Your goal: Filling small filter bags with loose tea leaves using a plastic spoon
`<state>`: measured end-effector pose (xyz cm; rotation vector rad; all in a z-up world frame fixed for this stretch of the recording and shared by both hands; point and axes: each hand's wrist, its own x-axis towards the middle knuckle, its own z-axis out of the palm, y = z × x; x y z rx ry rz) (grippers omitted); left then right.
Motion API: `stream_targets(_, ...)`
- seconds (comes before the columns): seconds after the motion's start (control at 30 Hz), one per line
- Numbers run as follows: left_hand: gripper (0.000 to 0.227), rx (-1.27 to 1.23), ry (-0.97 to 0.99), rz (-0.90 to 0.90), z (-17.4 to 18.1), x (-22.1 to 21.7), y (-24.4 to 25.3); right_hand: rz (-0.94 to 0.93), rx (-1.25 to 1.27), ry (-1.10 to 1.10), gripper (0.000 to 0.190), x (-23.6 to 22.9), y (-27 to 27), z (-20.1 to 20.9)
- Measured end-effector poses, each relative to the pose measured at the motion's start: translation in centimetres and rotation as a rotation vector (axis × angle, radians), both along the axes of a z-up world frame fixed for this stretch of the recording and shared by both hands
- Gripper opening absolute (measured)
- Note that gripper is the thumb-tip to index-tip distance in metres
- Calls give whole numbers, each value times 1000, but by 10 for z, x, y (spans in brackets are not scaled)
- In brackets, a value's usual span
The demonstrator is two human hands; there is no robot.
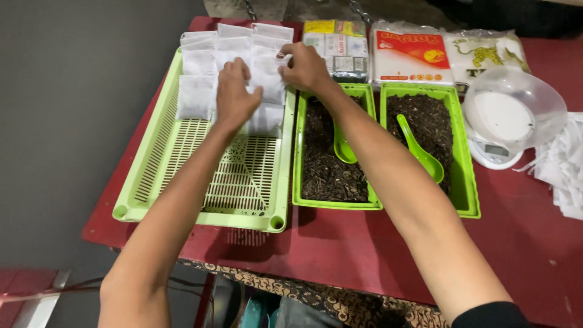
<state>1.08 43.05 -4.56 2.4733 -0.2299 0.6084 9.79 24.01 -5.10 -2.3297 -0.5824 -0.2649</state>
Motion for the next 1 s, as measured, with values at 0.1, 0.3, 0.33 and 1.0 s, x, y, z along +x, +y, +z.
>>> stream_targets(0.1, 16, 127, 35, 36, 3, -11, -17, -67, -37, -24, 30, 5, -6, 0)
stream_targets(0.3, 27, 126, 183, 48, 10, -16, -29, 96, 103, -53, 45, -9, -6, 16)
stream_targets(0.33, 27, 127, 181, 46, 12, -16, -28, 94, 103, -56, 45, -10, -6, 22)
stream_targets(1.0, 30, 388, -245, -99, -25, 10, -14, 186, -385, -49, 66, -39, -11, 12)
